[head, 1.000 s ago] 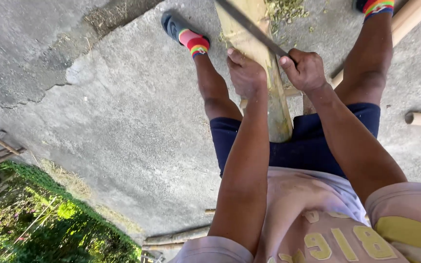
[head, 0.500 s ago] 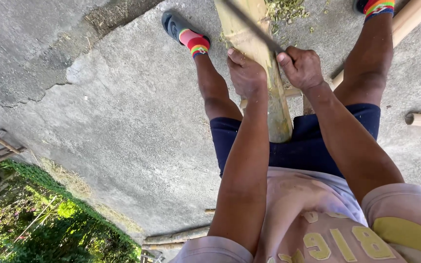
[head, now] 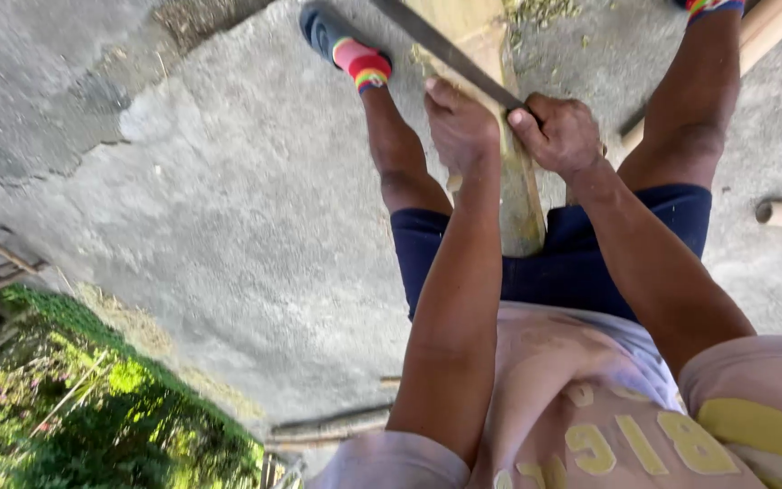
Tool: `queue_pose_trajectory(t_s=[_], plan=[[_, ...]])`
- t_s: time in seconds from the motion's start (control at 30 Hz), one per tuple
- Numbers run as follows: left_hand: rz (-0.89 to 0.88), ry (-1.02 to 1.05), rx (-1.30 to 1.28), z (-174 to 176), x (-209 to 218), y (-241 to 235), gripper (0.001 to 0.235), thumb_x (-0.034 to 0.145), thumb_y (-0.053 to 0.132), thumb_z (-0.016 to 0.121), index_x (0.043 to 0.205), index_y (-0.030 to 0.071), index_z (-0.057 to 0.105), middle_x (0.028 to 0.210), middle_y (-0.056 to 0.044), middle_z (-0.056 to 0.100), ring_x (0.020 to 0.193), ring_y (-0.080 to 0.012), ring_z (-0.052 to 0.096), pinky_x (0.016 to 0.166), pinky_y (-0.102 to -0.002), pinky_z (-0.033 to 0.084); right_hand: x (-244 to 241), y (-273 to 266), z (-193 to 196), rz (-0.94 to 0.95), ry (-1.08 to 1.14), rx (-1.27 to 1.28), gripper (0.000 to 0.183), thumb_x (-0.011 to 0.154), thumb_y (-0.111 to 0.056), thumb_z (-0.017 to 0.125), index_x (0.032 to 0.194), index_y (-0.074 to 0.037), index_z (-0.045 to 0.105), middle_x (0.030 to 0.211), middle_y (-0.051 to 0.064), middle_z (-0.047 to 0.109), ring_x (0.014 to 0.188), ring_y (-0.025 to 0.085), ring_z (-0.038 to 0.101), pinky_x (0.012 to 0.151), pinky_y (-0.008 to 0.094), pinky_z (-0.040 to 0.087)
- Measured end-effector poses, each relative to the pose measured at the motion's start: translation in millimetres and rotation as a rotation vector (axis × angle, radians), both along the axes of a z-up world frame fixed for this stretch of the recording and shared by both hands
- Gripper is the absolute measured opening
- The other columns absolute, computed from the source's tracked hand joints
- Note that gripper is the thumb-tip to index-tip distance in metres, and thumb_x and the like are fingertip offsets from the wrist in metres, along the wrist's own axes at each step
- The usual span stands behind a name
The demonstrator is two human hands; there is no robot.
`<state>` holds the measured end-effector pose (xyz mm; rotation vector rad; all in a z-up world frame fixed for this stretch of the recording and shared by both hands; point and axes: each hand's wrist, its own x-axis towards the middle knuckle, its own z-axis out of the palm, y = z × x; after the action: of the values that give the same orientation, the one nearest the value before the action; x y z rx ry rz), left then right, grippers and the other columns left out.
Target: Scraping the outer green layer off a bamboo pole using a large machete.
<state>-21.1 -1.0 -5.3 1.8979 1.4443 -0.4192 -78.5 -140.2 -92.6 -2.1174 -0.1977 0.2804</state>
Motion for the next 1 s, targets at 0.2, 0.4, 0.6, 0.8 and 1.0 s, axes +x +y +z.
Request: queue_pose_trajectory(t_s=[0.2, 0.4, 0.6, 0.8, 1.0], plan=[[0.003, -0.012, -0.029, 8.6, 11.2, -3.0, 0.075, 0.101, 0.059, 0.014, 0.142, 0.010, 0.054, 0.130, -0.022, 0.067, 0.119, -0.0466, 0.061, 0.101, -0.058, 0.043, 24.8, -8.1, -4.9, -0.088, 0.101, -0.055, 0.063, 0.115, -0.054, 0.049, 0.081, -0.003, 0.059, 0.064, 0.019, 0.054, 0.060, 0.039, 0.061, 0.060, 0.049, 0.049], [-0.004, -0.100, 0.020, -8.3, 15.6, -1.0, 0.073, 0.102, 0.058, 0.017, 0.137, 0.008, 0.058, 0.124, -0.024, 0.068, 0.114, -0.0479, 0.063, 0.098, -0.058, 0.044, 40.8, -18.9, -1.1, -0.008, 0.056, -0.189, 0.060, 0.118, -0.054, 0.050, 0.089, -0.003, 0.064, 0.068, 0.018, 0.059, 0.067, 0.041, 0.064, 0.067, 0.050, 0.052], [0.028, -0.193, -0.019, -10.3, 15.4, 0.3, 0.072, 0.104, 0.056, 0.019, 0.131, 0.005, 0.061, 0.118, -0.025, 0.070, 0.108, -0.0462, 0.066, 0.094, -0.057, 0.048, 67.2, -30.6, 20.6, -0.011, -0.067, -0.093, 0.044, 0.121, -0.044, 0.056, 0.115, -0.001, 0.063, 0.086, 0.017, 0.066, 0.078, 0.037, 0.069, 0.071, 0.047, 0.055], [0.022, -0.152, -0.039, -5.1, 15.9, 3.4, 0.071, 0.103, 0.056, 0.018, 0.130, 0.006, 0.060, 0.117, -0.023, 0.069, 0.107, -0.0448, 0.067, 0.090, -0.058, 0.049, 81.7, -18.0, 44.6, 0.122, -0.042, -0.233, 0.040, 0.116, -0.044, 0.062, 0.115, -0.004, 0.063, 0.077, 0.015, 0.064, 0.073, 0.034, 0.069, 0.068, 0.044, 0.054], [-0.010, -0.110, -0.061, -1.1, 17.0, 6.6, 0.072, 0.103, 0.057, 0.016, 0.131, 0.009, 0.061, 0.119, -0.023, 0.067, 0.109, -0.0452, 0.065, 0.091, -0.060, 0.048, 96.4, -28.1, 62.1, 0.414, -0.363, -0.481, 0.042, 0.116, -0.045, 0.066, 0.101, -0.006, 0.061, 0.085, 0.012, 0.066, 0.078, 0.030, 0.069, 0.067, 0.042, 0.052]])
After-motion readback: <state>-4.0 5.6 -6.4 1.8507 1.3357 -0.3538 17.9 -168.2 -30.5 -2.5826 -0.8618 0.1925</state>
